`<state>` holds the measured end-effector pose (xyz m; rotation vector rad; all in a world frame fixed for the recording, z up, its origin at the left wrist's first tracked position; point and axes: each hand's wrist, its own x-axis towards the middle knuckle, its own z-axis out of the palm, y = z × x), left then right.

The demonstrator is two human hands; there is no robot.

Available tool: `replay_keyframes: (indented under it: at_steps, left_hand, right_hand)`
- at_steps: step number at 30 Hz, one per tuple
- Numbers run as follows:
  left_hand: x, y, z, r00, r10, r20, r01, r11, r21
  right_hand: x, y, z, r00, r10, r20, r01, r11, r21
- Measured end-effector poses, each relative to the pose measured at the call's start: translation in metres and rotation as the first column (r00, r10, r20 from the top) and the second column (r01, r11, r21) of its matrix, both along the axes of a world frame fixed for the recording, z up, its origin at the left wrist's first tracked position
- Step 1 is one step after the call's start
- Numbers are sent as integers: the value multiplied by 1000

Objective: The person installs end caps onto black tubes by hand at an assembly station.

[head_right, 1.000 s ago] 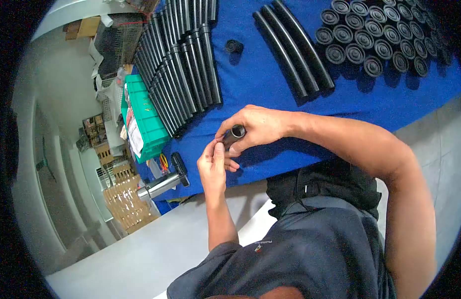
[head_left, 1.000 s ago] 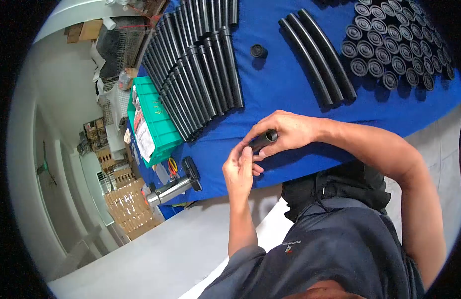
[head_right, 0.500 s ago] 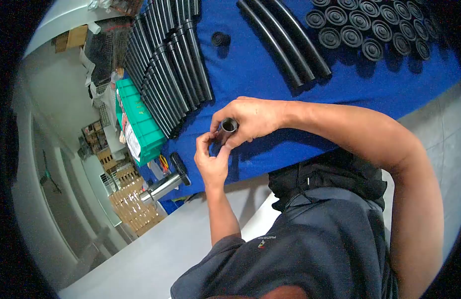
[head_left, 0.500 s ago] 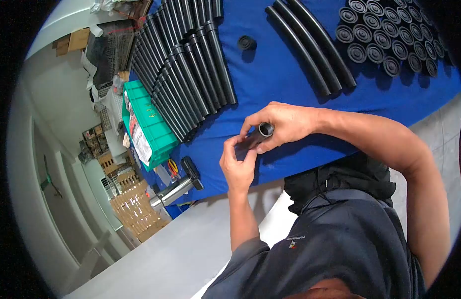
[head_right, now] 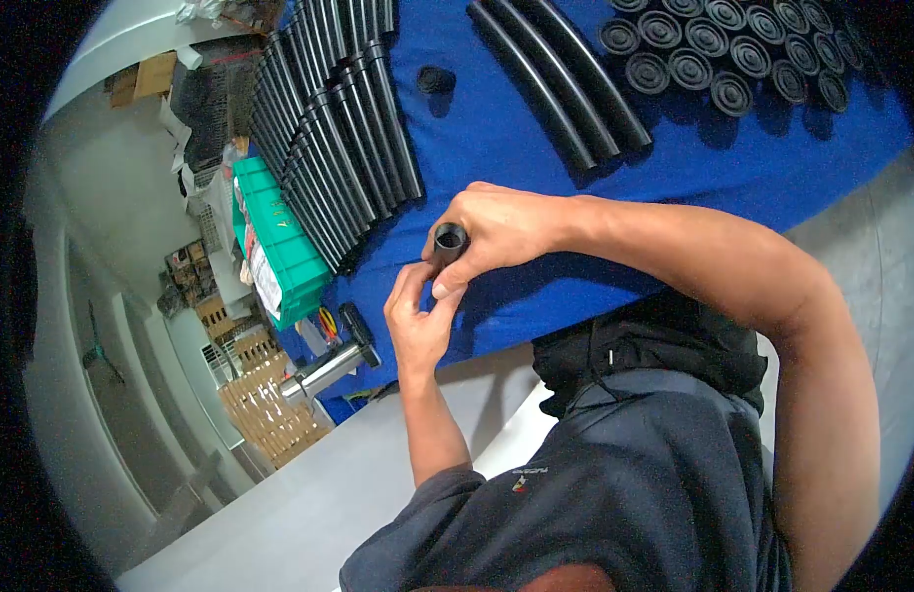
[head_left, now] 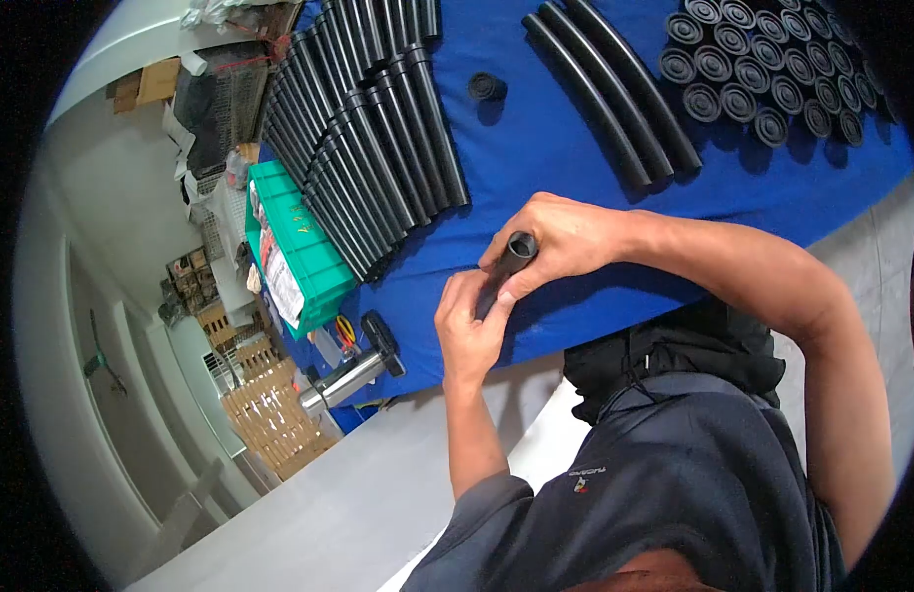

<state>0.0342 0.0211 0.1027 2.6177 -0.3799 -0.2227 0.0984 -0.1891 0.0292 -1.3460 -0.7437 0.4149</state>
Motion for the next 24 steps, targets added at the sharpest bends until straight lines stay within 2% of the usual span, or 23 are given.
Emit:
replay_keyframes:
  at_steps: [1, 4, 5, 6, 8, 9, 11, 14, 15, 18, 19, 21, 22, 23, 24]
  left_hand:
    - [-1, 5, -3, 1000, -8, 25, 7, 1000, 23]
    - [-8, 6, -7, 969, 243, 51, -211, 914, -347]
    - [-17, 0, -3, 914, 386, -126, -374, 679, -631]
    - [-18, 3, -3, 906, 389, -167, -374, 554, -744]
    - [-18, -1, 2, 875, 343, -343, -429, 218, -876]
    - [-20, 2, 0, 841, 329, -429, -484, 106, -868]
    - [-23, 13, -14, 763, 261, -591, -583, -117, -804]
    - [-32, 15, -35, 610, 173, -773, -718, -291, -632]
    - [-32, 11, -34, 576, 208, -790, -763, -210, -612]
    - [-36, 36, -37, 585, 89, -806, -798, 240, -552]
    - [-39, 25, -30, 556, 411, -722, -817, 430, -385]
    - [-40, 15, -33, 816, 527, -237, -572, 680, -458]
    - [-38, 10, -31, 864, 501, 42, -440, 795, -418]
    - [-29, 8, -24, 903, 278, 326, -233, 957, -172]
    - [-16, -5, -15, 853, 84, 515, -104, 994, 11]
  right_hand:
    - [-1, 0, 0, 998, -29, 60, 30, 999, -12]
    - [-2, -1, 3, 986, -77, 151, 83, 996, -33]
    - [-3, -1, 4, 983, -83, 166, 91, 995, -36]
    - [-4, 1, 3, 985, -41, 169, 52, 997, -60]
    - [-5, 4, 0, 984, 39, 176, -20, 994, -111]
    - [-4, 9, -4, 969, -9, 248, 17, 999, -30]
    - [-4, 10, -8, 986, 9, 166, -3, 999, -41]
    - [-3, -2, 9, 997, 64, 50, -58, 992, -108]
    - [-3, -5, 14, 996, 85, 10, -83, 987, -136]
    - [-2, -3, 8, 991, 76, -107, -83, 994, -67]
    - [-2, -2, 8, 994, 50, -96, -58, 995, -81]
    - [-3, -2, 9, 997, -3, -74, -5, 994, -110]
    - [-3, -3, 10, 997, 7, -81, -17, 993, -119]
    - [-2, -4, 11, 996, 18, -88, -29, 991, -128]
    - [0, -4, 11, 995, 29, -94, -41, 990, -137]
